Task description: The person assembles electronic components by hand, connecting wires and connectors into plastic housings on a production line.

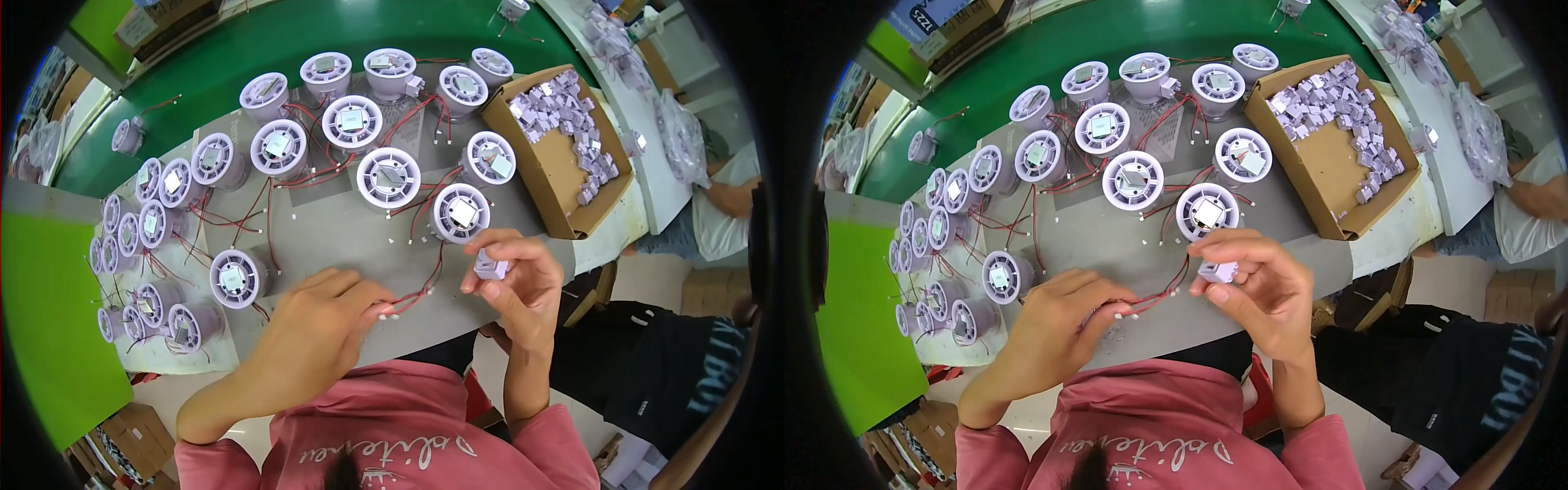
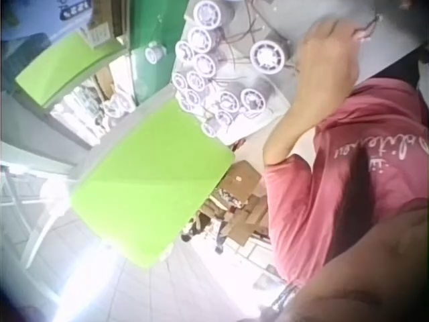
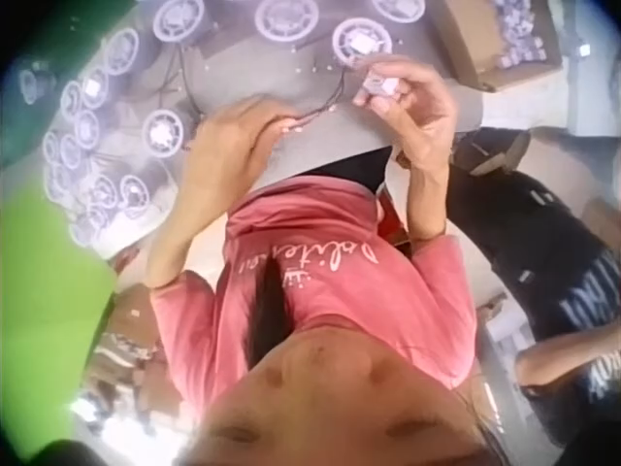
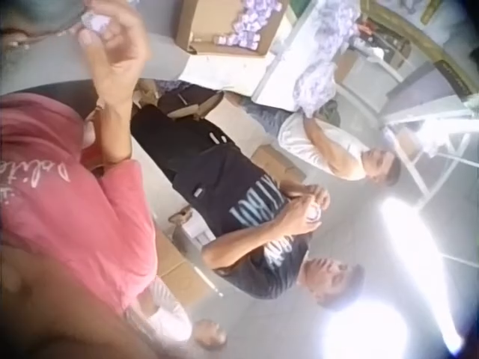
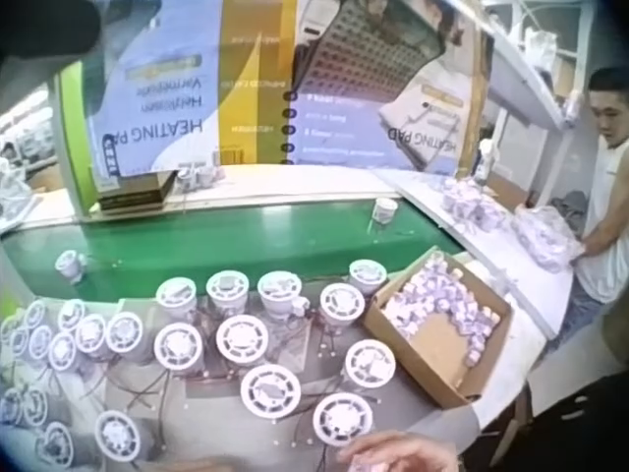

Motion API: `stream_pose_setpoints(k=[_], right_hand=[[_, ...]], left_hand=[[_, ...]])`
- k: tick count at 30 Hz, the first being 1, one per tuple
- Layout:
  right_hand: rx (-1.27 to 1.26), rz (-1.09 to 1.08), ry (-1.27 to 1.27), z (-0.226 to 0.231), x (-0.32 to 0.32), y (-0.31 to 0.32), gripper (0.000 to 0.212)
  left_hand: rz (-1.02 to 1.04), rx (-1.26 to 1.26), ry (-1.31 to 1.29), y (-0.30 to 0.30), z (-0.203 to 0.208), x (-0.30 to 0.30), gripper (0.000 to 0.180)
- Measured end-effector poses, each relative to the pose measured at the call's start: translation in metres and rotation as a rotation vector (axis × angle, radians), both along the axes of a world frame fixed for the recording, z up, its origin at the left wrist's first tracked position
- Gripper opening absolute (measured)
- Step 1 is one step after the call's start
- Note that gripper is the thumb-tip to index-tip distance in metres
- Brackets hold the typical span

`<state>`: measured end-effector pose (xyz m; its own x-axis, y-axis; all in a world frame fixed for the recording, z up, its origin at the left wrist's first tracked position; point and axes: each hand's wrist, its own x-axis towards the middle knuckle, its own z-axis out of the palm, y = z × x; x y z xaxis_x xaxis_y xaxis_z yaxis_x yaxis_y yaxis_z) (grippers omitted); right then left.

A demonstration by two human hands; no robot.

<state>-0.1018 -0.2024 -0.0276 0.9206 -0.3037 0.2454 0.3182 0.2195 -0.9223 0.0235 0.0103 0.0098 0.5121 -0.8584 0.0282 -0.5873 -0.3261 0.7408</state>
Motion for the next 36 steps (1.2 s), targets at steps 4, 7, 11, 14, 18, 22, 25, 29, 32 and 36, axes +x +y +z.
stream_pose_setpoints(k=[4, 7, 11, 14, 18, 22, 25, 29, 32, 36], right_hand=[[-0.042, -0.069, 0.12, -0.001, -0.005, -0.001, 0.037], [-0.222, -0.104, 0.179, -0.004, -0.005, 0.007, 0.036], [-0.205, -0.045, 0.165, -0.006, -0.008, 0.013, 0.031], [-0.074, -0.01, 0.122, -0.009, -0.011, 0.015, 0.031], [-0.092, -0.007, 0.102, -0.006, -0.014, 0.027, 0.035], [-0.155, 0.007, 0.096, -0.008, -0.004, 0.034, 0.036], [-0.174, 0.002, 0.086, -0.007, -0.003, 0.039, 0.036], [-0.145, -0.045, 0.048, -0.005, -0.002, 0.047, 0.036], [-0.134, -0.047, 0.069, -0.002, -0.002, 0.047, 0.037], [-0.109, -0.051, 0.109, -0.001, 0.001, 0.047, 0.035]], left_hand=[[-0.022, 0.016, 0.095, -0.012, 0.004, 0.006, 0.009], [-0.064, 0.035, 0.135, -0.013, 0.001, 0.006, 0.009], [-0.195, -0.143, 0.342, -0.013, -0.004, 0.002, 0.009], [-0.142, -0.125, 0.346, -0.012, 0.002, 0.004, 0.008], [0.066, -0.039, 0.601, -0.011, 0.006, 0.0, 0.012], [-0.005, -0.126, 0.686, -0.008, 0.009, 0.003, 0.009], [0.007, -0.179, 0.716, -0.006, 0.008, 0.0, 0.008], [0.114, -0.186, 0.746, -0.009, 0.01, -0.003, 0.008], [0.202, -0.17, 0.619, -0.01, 0.013, -0.008, 0.008], [0.135, -0.385, 0.148, -0.008, -0.008, -0.013, 0.008]])
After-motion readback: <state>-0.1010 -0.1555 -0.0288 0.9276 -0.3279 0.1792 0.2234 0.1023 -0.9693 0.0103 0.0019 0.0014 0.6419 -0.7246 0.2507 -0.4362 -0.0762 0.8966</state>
